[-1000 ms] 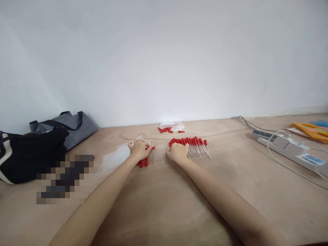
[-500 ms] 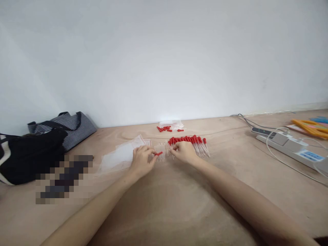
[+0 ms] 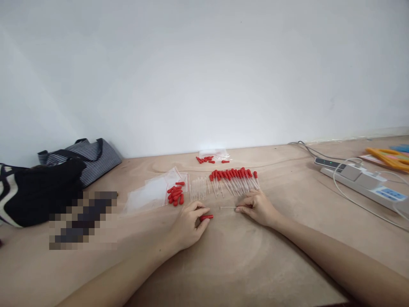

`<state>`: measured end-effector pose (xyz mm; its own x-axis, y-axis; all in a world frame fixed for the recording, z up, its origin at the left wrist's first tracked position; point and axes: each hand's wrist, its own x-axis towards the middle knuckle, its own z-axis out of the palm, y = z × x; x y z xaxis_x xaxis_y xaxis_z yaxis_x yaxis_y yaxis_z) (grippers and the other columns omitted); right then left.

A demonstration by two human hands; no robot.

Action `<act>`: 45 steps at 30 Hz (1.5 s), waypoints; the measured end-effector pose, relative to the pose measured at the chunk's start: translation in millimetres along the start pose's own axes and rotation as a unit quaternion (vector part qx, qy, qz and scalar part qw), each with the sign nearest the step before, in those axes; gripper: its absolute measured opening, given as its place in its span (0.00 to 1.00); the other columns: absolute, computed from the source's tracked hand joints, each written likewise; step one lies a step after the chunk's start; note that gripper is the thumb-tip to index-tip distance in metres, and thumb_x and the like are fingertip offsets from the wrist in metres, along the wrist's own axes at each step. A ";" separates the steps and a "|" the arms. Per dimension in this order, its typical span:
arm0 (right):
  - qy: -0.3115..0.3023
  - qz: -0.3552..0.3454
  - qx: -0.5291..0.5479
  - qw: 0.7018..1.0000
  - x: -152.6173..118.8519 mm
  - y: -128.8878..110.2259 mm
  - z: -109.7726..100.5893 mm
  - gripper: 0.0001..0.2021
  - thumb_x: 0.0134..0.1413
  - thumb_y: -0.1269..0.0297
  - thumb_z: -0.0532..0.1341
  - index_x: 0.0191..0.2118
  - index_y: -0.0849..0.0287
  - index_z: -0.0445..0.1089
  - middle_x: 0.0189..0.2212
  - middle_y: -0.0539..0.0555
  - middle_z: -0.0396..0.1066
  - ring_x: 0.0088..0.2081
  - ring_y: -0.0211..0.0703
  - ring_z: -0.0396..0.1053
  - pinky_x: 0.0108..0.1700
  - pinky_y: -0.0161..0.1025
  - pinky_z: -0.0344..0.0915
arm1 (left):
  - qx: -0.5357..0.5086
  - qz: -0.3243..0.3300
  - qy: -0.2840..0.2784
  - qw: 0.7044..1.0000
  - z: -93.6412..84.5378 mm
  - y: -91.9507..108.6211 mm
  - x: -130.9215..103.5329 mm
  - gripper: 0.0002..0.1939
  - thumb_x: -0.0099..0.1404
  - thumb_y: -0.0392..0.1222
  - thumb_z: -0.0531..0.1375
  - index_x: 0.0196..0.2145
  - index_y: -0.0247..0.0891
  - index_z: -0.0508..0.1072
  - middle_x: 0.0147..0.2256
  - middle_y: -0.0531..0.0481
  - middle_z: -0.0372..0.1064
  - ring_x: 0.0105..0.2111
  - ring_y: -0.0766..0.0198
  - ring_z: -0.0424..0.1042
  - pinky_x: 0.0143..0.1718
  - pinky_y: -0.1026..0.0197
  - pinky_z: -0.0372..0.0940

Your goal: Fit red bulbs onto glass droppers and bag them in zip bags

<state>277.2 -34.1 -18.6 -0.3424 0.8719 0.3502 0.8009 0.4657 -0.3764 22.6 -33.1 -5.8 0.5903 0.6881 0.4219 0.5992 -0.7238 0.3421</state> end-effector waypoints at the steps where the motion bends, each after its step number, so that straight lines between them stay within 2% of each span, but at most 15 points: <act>1: 0.001 0.004 0.003 1.000 1.6 0.4 0.6 0.11 0.48 0.54 0.58 0.31 0.52 0.74 0.24 0.51 0.67 0.32 0.40 0.63 0.38 0.39 0.54 | 0.004 0.000 -0.001 1.000 1.4 0.2 0.5 0.10 0.58 0.36 0.54 0.36 0.39 0.73 0.35 0.47 0.67 0.34 0.63 0.67 0.35 0.60 0.63; 4: 0.008 0.009 0.009 1.000 7.0 1.8 4.4 0.15 0.45 0.53 0.60 0.39 0.52 0.73 0.27 0.52 0.66 0.33 0.40 0.62 0.37 0.38 0.56 | 0.031 -0.009 0.014 0.999 5.2 0.0 4.4 0.09 0.59 0.37 0.54 0.33 0.40 0.74 0.35 0.47 0.67 0.36 0.61 0.66 0.37 0.58 0.61; 6: 0.018 0.002 0.010 1.000 10.3 2.4 8.7 0.14 0.45 0.54 0.60 0.39 0.51 0.72 0.30 0.52 0.66 0.34 0.40 0.62 0.37 0.38 0.56 | 0.055 -0.028 0.023 0.998 6.7 0.2 8.8 0.08 0.59 0.38 0.55 0.32 0.42 0.74 0.36 0.49 0.67 0.37 0.60 0.66 0.38 0.55 0.59; 10: 0.046 -0.025 0.013 0.999 12.5 -0.8 16.6 0.07 0.48 0.58 0.59 0.32 0.50 0.74 0.31 0.52 0.66 0.35 0.41 0.61 0.38 0.40 0.55 | 0.057 -0.086 0.018 0.994 7.8 2.5 15.9 0.07 0.60 0.39 0.54 0.33 0.45 0.72 0.34 0.53 0.69 0.37 0.60 0.65 0.37 0.55 0.55; 13: 0.079 -0.033 0.001 0.996 9.7 -7.9 16.9 0.08 0.51 0.61 0.57 0.28 0.53 0.73 0.33 0.53 0.66 0.36 0.43 0.61 0.38 0.41 0.54 | 0.040 -0.104 0.015 0.994 8.2 3.4 16.0 0.05 0.61 0.39 0.53 0.33 0.42 0.70 0.34 0.54 0.70 0.37 0.60 0.65 0.37 0.56 0.54; 16: 0.099 -0.017 0.002 0.995 5.5 -16.8 13.6 0.08 0.53 0.63 0.54 0.29 0.56 0.70 0.34 0.54 0.68 0.37 0.44 0.61 0.40 0.43 0.51 | 0.027 -0.111 0.012 0.993 8.8 2.7 13.8 0.05 0.61 0.38 0.53 0.33 0.41 0.68 0.34 0.54 0.70 0.37 0.60 0.64 0.38 0.56 0.53; 23: 0.085 -0.016 0.022 0.996 4.1 -34.0 13.3 0.07 0.55 0.65 0.52 0.30 0.57 0.66 0.28 0.50 0.70 0.36 0.41 0.63 0.47 0.47 0.42 | 0.016 -0.110 0.010 0.994 11.1 -0.1 12.3 0.04 0.61 0.38 0.52 0.33 0.42 0.66 0.34 0.55 0.69 0.37 0.61 0.65 0.43 0.53 0.49; 27: 0.083 -0.028 0.029 0.996 5.5 -36.6 15.9 0.09 0.55 0.65 0.52 0.30 0.56 0.68 0.27 0.51 0.71 0.36 0.41 0.62 0.45 0.46 0.42 | 0.002 -0.103 0.006 0.995 11.7 -1.3 12.1 0.05 0.62 0.40 0.51 0.34 0.42 0.66 0.34 0.55 0.69 0.37 0.61 0.65 0.43 0.54 0.50; 33: 0.068 -0.061 0.040 0.995 5.6 -37.4 17.6 0.11 0.55 0.65 0.52 0.40 0.51 0.70 0.28 0.52 0.71 0.34 0.41 0.60 0.42 0.45 0.44 | -0.008 -0.112 0.010 0.994 11.4 -3.6 12.7 0.06 0.61 0.39 0.51 0.34 0.41 0.67 0.34 0.54 0.70 0.37 0.61 0.66 0.44 0.53 0.50; 39: 0.080 -0.048 0.065 0.994 9.5 -42.7 19.7 0.09 0.54 0.65 0.54 0.36 0.53 0.71 0.25 0.50 0.69 0.32 0.39 0.60 0.40 0.42 0.45 | -0.003 -0.126 0.000 0.992 10.6 -3.7 14.5 0.07 0.60 0.40 0.53 0.34 0.44 0.71 0.32 0.54 0.71 0.37 0.60 0.66 0.43 0.51 0.50; 45: 0.098 -0.067 0.055 0.991 12.0 -42.8 22.9 0.08 0.54 0.65 0.54 0.34 0.54 0.71 0.24 0.50 0.68 0.32 0.38 0.59 0.40 0.42 0.44 | -0.001 -0.113 0.018 0.993 10.4 -1.8 12.9 0.07 0.60 0.41 0.53 0.31 0.43 0.71 0.29 0.55 0.71 0.34 0.61 0.66 0.44 0.50 0.48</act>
<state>227.6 -40.1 -17.9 -0.3312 0.7596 0.5598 0.6928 0.5985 -0.4022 34.9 -22.4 -9.7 0.4218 0.8306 0.3636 0.7127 -0.5517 0.4333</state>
